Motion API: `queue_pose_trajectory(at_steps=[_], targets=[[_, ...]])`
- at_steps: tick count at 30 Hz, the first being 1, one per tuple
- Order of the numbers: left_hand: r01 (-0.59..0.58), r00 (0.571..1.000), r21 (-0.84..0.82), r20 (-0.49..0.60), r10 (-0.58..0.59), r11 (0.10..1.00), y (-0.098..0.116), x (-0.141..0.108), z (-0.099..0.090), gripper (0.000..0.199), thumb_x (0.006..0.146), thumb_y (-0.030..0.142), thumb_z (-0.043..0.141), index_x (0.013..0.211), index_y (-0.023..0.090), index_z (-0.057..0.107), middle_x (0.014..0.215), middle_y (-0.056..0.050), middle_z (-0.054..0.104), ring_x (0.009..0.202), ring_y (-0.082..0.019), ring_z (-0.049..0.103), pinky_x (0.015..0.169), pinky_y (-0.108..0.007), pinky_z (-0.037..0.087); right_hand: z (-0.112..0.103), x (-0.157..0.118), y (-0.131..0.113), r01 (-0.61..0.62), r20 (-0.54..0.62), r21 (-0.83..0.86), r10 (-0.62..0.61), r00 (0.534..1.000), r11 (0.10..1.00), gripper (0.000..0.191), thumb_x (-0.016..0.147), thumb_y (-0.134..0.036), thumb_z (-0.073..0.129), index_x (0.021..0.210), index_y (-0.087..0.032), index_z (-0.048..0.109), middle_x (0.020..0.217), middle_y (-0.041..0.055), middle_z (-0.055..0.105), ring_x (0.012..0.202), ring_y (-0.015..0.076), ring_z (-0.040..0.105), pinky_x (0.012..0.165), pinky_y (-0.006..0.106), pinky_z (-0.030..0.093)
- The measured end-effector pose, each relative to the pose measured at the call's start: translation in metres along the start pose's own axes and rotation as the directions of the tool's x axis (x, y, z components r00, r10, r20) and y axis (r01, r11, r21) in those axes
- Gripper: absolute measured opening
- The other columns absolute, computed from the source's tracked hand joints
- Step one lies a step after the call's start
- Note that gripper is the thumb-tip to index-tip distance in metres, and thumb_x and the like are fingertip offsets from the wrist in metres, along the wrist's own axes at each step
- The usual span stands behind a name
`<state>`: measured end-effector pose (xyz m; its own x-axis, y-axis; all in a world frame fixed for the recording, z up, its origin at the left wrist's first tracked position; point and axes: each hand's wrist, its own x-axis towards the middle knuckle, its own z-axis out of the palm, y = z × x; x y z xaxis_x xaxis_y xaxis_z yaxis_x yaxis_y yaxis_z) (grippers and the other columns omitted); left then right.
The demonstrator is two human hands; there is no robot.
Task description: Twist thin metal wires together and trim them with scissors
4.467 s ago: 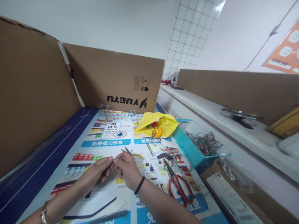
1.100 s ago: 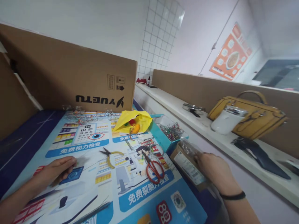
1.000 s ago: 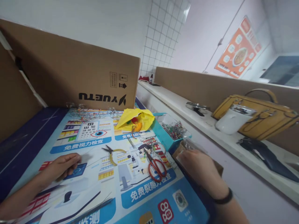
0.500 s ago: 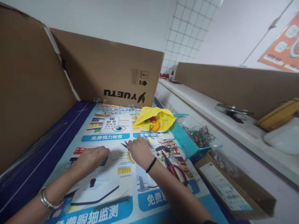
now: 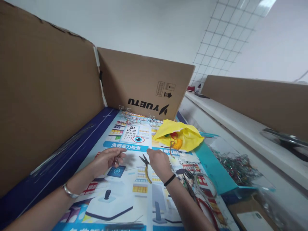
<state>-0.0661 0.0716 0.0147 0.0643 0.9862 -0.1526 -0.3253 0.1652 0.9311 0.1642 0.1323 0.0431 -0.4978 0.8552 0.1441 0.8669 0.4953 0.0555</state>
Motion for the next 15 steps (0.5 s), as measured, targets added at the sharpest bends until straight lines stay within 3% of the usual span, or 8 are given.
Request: queue_pose_trajectory(at_steps=[4,8,11,15], targets=[[0.000,0.999,0.071,0.033,-0.002,0.998,-0.003,0.001,-0.005,0.030,0.074,0.037,0.062,0.090,0.012,0.059,0.066,-0.002,0.061,0.049,-0.009,0.056,0.045,-0.019,0.041,0.001,0.008,-0.003,0.041,-0.014,-0.023,-0.041,0.999,0.999,0.034,0.093,-0.029,0.029,0.115,-0.024,0.054,0.088,0.0075,0.067,0.085,0.0166,0.061,0.071,0.023,0.040],[-0.036,0.999,0.183,-0.005,0.038,0.982,-0.006,0.005,-0.008,0.029,0.072,0.040,0.062,0.082,0.013,0.057,0.061,0.000,0.060,0.046,-0.009,0.056,0.045,-0.019,0.040,0.000,0.016,-0.010,0.098,0.032,-0.044,-0.096,0.995,0.994,0.033,0.092,-0.027,0.032,0.119,-0.022,0.050,0.083,0.0075,0.068,0.080,0.0176,0.063,0.068,0.024,0.041],[-0.025,0.999,0.256,-0.040,0.036,0.966,-0.009,0.008,-0.010,0.030,0.072,0.042,0.060,0.082,0.014,0.055,0.060,0.002,0.059,0.043,-0.008,0.055,0.041,-0.017,0.036,0.001,0.018,-0.014,0.116,0.051,0.020,-0.117,0.992,0.993,0.035,0.090,-0.020,0.034,0.123,-0.023,0.046,0.084,0.0059,0.068,0.079,0.0165,0.063,0.064,0.022,0.040],[-0.016,1.000,0.367,-0.003,0.019,0.930,-0.013,0.008,-0.006,0.028,0.073,0.040,0.055,0.082,0.013,0.055,0.060,0.002,0.059,0.035,-0.005,0.048,0.036,-0.017,0.031,0.004,0.018,-0.013,0.044,0.032,0.168,-0.051,0.998,0.985,0.039,0.085,-0.009,0.035,0.119,-0.022,0.049,0.089,0.0034,0.068,0.078,0.0134,0.063,0.063,0.020,0.040]])
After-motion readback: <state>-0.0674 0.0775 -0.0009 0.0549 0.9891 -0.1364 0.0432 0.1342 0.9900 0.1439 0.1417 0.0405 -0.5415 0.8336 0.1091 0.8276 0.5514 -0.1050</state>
